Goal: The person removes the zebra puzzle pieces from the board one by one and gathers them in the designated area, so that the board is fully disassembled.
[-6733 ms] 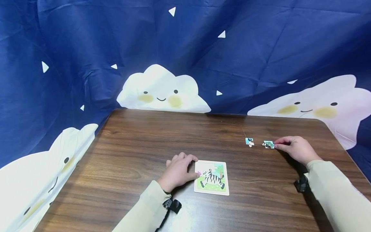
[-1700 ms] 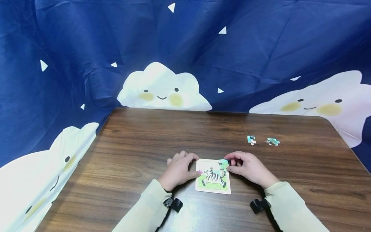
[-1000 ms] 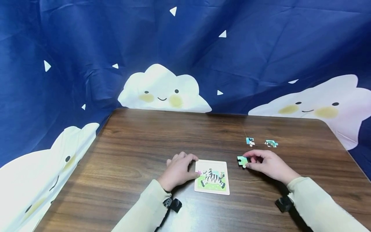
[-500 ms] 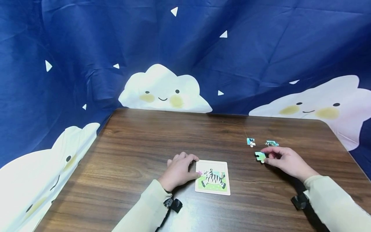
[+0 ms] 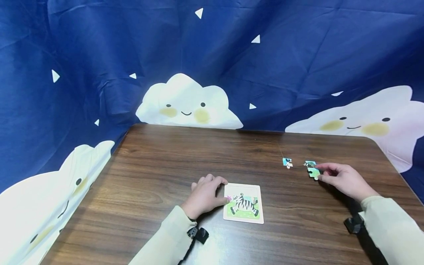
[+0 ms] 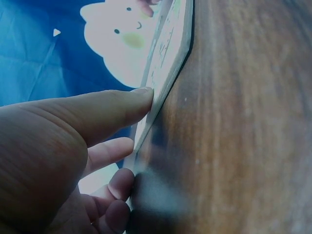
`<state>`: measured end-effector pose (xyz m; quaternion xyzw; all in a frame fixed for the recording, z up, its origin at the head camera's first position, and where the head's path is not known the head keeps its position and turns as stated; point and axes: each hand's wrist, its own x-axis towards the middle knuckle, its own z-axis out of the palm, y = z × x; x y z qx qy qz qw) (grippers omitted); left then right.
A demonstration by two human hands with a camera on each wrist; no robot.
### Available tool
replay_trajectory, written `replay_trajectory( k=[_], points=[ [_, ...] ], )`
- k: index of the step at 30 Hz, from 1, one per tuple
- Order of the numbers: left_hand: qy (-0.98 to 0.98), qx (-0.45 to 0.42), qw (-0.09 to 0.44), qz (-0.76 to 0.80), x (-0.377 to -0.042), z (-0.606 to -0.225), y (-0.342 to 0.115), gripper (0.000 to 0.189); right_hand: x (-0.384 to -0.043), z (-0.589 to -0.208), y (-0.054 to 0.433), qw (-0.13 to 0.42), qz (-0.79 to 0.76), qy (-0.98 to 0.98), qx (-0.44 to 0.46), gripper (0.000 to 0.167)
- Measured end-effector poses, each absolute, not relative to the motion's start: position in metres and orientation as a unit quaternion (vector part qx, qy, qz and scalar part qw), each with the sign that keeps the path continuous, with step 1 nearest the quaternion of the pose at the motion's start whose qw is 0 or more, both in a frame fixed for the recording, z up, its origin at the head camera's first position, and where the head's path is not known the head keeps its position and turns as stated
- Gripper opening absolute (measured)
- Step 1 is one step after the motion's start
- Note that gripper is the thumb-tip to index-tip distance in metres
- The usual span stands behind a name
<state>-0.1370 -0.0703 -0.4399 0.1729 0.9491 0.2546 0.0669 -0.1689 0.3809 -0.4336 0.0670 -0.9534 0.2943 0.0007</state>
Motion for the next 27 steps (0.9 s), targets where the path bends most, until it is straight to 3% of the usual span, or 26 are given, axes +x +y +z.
replay_trajectory(
  k=[16,27],
  points=[
    [0.95,0.171,0.065,0.254,-0.136,-0.438,-0.07,0.051,-0.181,-0.437,0.415,-0.008,0.277,-0.96,0.029,0.038],
    [0.95,0.173,0.066,0.253,-0.137,-0.439,-0.071,0.051,-0.19,-0.433,0.432,-0.05,0.251,-0.967,-0.006,0.047]
  ],
)
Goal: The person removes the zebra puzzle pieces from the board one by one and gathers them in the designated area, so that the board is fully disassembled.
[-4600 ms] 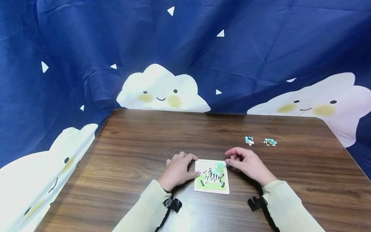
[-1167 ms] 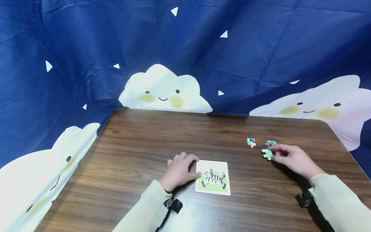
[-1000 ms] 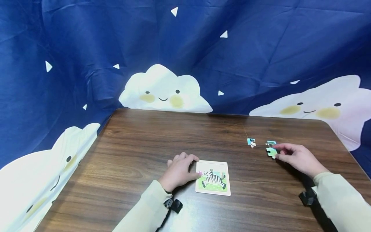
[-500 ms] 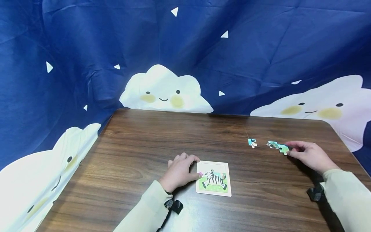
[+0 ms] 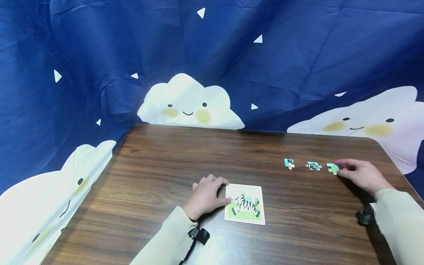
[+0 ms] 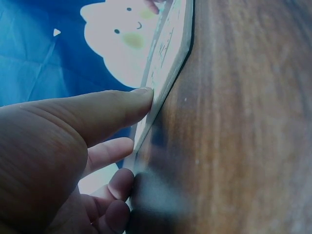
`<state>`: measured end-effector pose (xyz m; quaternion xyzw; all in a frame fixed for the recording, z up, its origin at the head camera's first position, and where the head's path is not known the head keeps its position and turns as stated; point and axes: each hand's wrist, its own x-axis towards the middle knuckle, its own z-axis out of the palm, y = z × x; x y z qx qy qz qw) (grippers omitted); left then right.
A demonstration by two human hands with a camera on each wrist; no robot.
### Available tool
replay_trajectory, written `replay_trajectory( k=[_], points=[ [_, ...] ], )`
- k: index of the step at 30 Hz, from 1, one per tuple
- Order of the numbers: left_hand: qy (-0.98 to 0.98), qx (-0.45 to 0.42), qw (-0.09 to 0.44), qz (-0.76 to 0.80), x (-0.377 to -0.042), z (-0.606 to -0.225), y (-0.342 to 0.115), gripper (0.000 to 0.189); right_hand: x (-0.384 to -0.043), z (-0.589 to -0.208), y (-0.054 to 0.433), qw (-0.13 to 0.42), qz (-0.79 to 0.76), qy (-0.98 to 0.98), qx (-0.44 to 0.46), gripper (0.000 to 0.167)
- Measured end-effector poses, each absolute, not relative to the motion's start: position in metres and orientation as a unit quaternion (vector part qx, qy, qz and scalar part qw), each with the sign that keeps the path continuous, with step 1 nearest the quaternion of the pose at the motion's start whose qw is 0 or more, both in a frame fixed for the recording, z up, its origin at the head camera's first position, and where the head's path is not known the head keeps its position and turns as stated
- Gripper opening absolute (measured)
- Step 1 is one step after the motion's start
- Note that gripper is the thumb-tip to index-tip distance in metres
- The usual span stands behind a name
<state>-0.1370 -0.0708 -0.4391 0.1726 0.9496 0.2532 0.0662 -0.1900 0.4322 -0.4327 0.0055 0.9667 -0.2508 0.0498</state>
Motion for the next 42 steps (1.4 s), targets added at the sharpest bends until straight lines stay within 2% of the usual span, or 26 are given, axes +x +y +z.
replay_trajectory(
  k=[19,23,32,37,42],
  points=[
    [0.95,0.178,0.058,0.248,-0.137,-0.441,-0.069,0.052,-0.195,-0.426,0.444,0.104,-0.256,0.961,0.02,0.058],
    [0.951,0.178,0.059,0.248,-0.137,-0.441,-0.069,0.052,-0.194,-0.429,0.444,0.074,-0.262,0.962,0.011,0.055],
    [0.95,0.176,0.059,0.249,-0.137,-0.439,-0.069,0.052,-0.184,-0.436,0.434,-0.033,-0.301,0.953,0.008,0.046],
    [0.947,0.179,0.066,0.257,-0.137,-0.439,-0.07,0.054,-0.175,-0.437,0.417,-0.047,-0.343,0.938,0.02,0.043],
    [0.943,0.186,0.083,0.265,-0.138,-0.438,-0.073,0.068,-0.168,-0.433,0.394,-0.07,-0.361,0.93,0.002,0.037]
  ],
)
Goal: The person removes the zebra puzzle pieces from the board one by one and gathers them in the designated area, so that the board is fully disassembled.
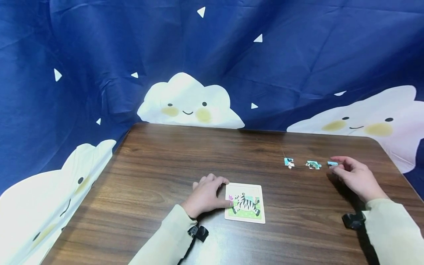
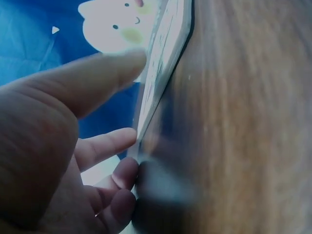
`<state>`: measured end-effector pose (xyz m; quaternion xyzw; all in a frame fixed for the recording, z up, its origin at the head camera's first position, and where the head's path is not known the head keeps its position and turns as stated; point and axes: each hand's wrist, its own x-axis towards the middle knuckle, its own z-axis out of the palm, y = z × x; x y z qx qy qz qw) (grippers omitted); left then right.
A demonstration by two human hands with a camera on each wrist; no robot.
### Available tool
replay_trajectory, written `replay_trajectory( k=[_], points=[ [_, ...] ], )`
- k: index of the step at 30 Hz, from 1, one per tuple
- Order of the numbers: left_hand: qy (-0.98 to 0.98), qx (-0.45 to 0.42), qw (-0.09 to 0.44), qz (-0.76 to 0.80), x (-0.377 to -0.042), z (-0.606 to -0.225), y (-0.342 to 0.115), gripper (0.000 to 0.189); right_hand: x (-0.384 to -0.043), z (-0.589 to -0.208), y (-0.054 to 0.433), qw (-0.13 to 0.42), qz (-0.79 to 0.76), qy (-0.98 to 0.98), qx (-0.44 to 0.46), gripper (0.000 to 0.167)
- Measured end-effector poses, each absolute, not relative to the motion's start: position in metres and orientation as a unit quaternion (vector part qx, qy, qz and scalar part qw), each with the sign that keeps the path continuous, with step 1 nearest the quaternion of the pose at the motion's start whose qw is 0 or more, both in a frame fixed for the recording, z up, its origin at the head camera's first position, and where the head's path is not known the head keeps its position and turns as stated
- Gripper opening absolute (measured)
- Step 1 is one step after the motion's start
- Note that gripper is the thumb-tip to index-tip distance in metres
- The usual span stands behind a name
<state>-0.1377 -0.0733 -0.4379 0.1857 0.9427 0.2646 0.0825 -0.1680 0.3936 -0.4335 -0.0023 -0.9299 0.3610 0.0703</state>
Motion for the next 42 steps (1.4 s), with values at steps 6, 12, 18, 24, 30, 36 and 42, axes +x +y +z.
replay_trajectory(
  k=[6,12,18,24,30,36,42],
  points=[
    [0.943,0.19,0.098,0.254,-0.138,-0.439,-0.074,0.08,-0.16,-0.43,0.36,0.08,0.387,-0.918,0.025,0.032],
    [0.944,0.183,0.101,0.257,-0.138,-0.439,-0.073,0.082,-0.153,-0.427,0.324,0.08,0.389,-0.916,0.065,0.028],
    [0.947,0.174,0.095,0.254,-0.138,-0.44,-0.071,0.082,-0.149,-0.427,0.291,0.074,0.399,-0.909,0.097,0.024],
    [0.95,0.171,0.088,0.246,-0.138,-0.44,-0.07,0.082,-0.149,-0.427,0.264,0.054,0.424,-0.895,0.13,0.026],
    [0.947,0.177,0.094,0.249,-0.139,-0.438,-0.071,0.083,-0.148,-0.425,0.239,0.017,0.441,-0.886,0.14,0.026],
    [0.946,0.184,0.099,0.246,-0.139,-0.436,-0.072,0.084,-0.149,-0.427,0.217,-0.011,0.451,-0.879,0.151,0.025],
    [0.946,0.199,0.096,0.238,-0.139,-0.435,-0.071,0.084,-0.148,-0.429,0.197,-0.038,0.445,-0.877,0.176,0.024]
  ],
)
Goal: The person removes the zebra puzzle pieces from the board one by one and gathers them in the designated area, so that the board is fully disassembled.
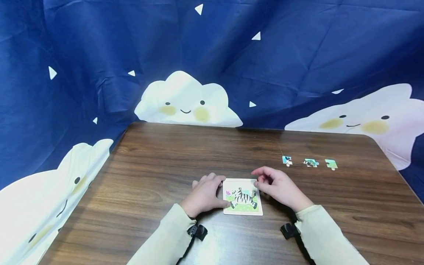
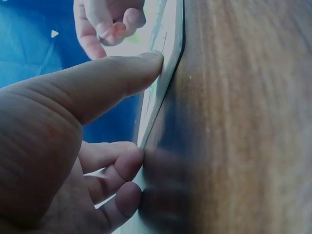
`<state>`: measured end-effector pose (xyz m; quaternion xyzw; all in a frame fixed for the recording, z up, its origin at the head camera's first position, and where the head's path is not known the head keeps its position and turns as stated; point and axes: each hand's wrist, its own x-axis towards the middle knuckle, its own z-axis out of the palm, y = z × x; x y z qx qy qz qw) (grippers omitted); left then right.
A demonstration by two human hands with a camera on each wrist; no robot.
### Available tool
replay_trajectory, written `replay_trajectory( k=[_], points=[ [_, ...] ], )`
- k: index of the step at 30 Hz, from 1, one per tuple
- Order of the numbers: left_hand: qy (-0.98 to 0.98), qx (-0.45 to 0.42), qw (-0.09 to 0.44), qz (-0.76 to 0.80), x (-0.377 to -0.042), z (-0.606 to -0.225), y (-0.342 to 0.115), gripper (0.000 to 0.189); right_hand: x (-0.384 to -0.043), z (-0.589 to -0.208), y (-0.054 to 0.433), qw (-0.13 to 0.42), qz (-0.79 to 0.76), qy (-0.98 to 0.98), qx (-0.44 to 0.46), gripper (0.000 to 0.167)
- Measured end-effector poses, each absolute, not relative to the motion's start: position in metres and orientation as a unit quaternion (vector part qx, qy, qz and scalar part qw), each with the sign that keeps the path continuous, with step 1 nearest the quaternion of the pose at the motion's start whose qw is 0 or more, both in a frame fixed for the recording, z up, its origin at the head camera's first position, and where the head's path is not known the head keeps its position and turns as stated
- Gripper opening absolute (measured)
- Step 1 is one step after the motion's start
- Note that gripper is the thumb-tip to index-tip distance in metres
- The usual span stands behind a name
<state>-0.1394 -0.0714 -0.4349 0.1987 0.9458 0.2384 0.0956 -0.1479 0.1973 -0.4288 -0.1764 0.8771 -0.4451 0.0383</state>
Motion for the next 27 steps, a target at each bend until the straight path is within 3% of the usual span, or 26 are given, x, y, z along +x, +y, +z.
replay_trajectory(
  k=[11,27],
  points=[
    [0.946,0.211,0.089,0.232,-0.14,-0.436,-0.072,0.082,-0.145,-0.428,0.167,0.096,-0.421,0.878,-0.207,0.025],
    [0.94,0.227,0.087,0.241,-0.141,-0.435,-0.074,0.078,-0.148,-0.432,0.148,0.125,-0.363,0.888,-0.254,0.023]
  ],
)
